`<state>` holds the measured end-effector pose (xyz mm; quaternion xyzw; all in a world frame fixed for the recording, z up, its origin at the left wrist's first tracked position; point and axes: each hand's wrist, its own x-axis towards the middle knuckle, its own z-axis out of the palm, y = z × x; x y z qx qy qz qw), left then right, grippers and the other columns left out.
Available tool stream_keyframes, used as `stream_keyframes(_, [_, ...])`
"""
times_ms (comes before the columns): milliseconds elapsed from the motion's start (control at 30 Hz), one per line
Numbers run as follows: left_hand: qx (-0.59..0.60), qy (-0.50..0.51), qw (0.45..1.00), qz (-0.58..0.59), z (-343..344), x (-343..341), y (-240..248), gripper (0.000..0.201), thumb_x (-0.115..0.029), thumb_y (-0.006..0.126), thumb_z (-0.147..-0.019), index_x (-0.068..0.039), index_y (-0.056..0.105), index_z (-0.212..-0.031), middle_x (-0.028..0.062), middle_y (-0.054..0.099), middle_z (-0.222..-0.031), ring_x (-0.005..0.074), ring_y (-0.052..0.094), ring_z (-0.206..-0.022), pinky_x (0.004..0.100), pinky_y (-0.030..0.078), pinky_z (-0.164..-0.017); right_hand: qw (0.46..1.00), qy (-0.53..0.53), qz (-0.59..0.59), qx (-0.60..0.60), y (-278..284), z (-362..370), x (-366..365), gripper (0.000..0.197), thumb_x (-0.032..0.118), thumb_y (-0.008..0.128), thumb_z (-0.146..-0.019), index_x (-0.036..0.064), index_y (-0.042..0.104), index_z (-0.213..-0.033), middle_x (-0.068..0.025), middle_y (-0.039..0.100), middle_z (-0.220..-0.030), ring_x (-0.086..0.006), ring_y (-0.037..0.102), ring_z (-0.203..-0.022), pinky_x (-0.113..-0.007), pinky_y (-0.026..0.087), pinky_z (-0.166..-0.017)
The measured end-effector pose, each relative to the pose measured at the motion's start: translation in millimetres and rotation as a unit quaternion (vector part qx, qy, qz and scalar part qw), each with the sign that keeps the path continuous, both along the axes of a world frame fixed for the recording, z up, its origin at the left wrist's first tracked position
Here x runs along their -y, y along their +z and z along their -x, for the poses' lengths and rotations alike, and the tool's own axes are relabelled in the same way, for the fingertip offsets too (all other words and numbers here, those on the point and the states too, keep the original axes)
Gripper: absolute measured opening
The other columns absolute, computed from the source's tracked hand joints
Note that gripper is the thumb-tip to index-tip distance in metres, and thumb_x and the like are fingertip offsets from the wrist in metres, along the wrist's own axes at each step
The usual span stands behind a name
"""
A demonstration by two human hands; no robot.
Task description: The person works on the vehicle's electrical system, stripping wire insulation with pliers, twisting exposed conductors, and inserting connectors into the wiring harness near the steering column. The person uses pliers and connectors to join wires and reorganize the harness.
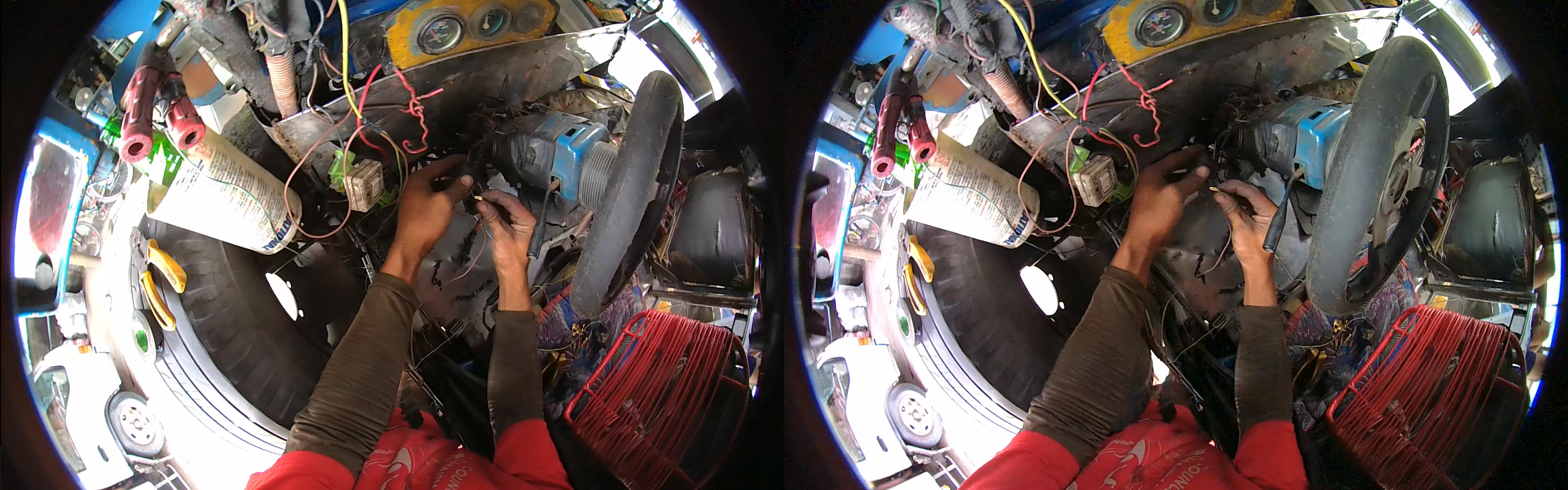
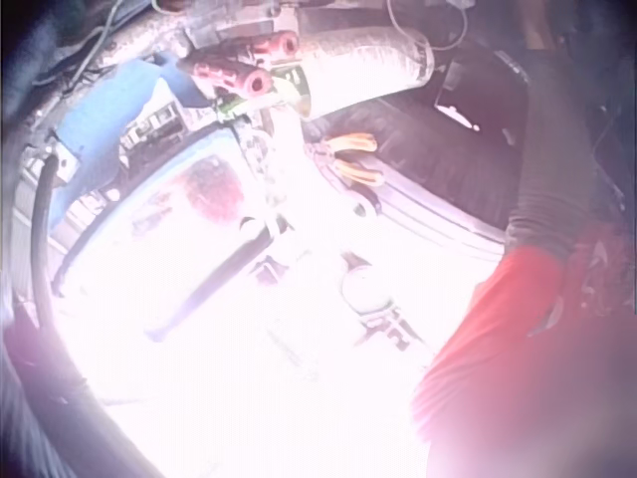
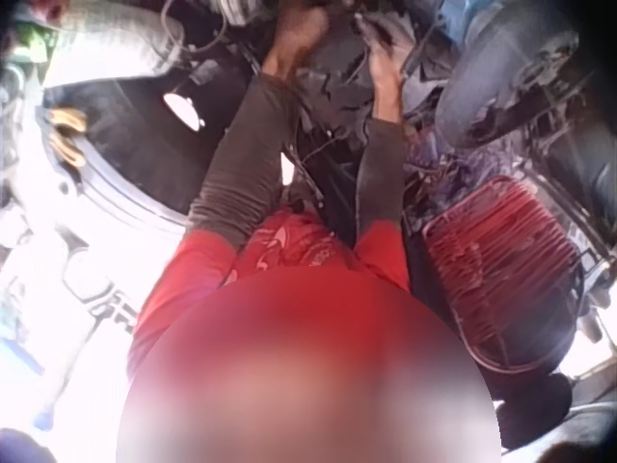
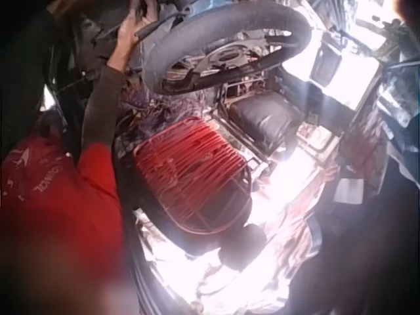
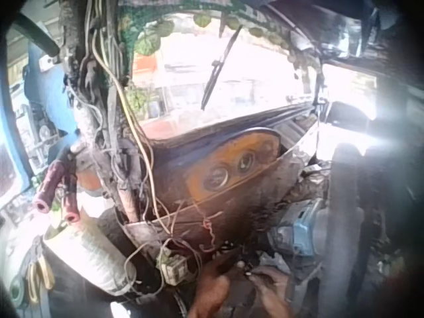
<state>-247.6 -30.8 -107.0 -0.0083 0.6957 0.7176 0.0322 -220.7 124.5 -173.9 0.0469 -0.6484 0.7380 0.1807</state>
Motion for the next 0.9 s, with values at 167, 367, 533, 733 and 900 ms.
stream_keyframes(167, [0.024,0.001,0.997,-0.072,3,6,-6,0.044,-0.014,0.071,-0.095,0.007,0.064,-0.133,0.0183,0.072,-0.122,0.0247,0.069,-0.111,0.0346,0.052,-0.097,0.999,-0.014,-0.026,0.021,20,3,11,0.015,0.007,0.079,-0.091,0.0003,0.075,-0.104,-0.0029,0.072,-0.097,-0.0114,0.063,-0.086,-0.027,0.049,-0.078])
stream_keyframes(367, [0.072,-0.019,0.967,-0.244,7,7,-18,0.04,-0.012,0.063,-0.102,0.01,0.059,-0.135,0.0186,0.067,-0.125,0.0269,0.065,-0.115,0.0374,0.052,-0.103,0.948,-0.17,-0.245,-0.112,36,7,20,0.015,0.013,0.08,-0.085,0.0048,0.077,-0.096,-0.008,0.068,-0.095,-0.0264,0.063,-0.093,-0.038,0.046,-0.088])
stream_keyframes(533, [0.078,-0.064,0.96,-0.262,11,9,-23,0.031,-0.014,0.053,-0.107,0.007,0.06,-0.13,0.0163,0.066,-0.123,0.0264,0.062,-0.118,0.0404,0.047,-0.111,0.934,-0.221,-0.27,-0.079,35,6,25,0.016,0.016,0.083,-0.082,0.0074,0.078,-0.094,-0.0092,0.062,-0.101,-0.0292,0.057,-0.101,-0.041,0.042,-0.092])
stream_keyframes(733, [0.07,-0.065,0.956,-0.279,10,7,-19,0.038,-0.009,0.053,-0.106,0.011,0.053,-0.139,0.0187,0.065,-0.126,0.0268,0.064,-0.117,0.0407,0.05,-0.108,0.934,-0.208,-0.284,-0.061,40,9,23,0.016,0.014,0.084,-0.076,0.006,0.078,-0.089,-0.0095,0.062,-0.097,-0.0291,0.056,-0.102,-0.041,0.042,-0.09])
stream_keyframes(900, [0.048,-0.06,0.971,-0.225,4,2,-14,0.046,-0.01,0.053,-0.107,0.01,0.046,-0.147,0.0178,0.064,-0.13,0.0254,0.062,-0.12,0.0386,0.047,-0.11,0.938,-0.185,-0.289,-0.046,37,13,19,0.017,0.013,0.084,-0.075,0.0038,0.077,-0.089,-0.0108,0.062,-0.094,-0.0287,0.058,-0.094,-0.039,0.044,-0.085])
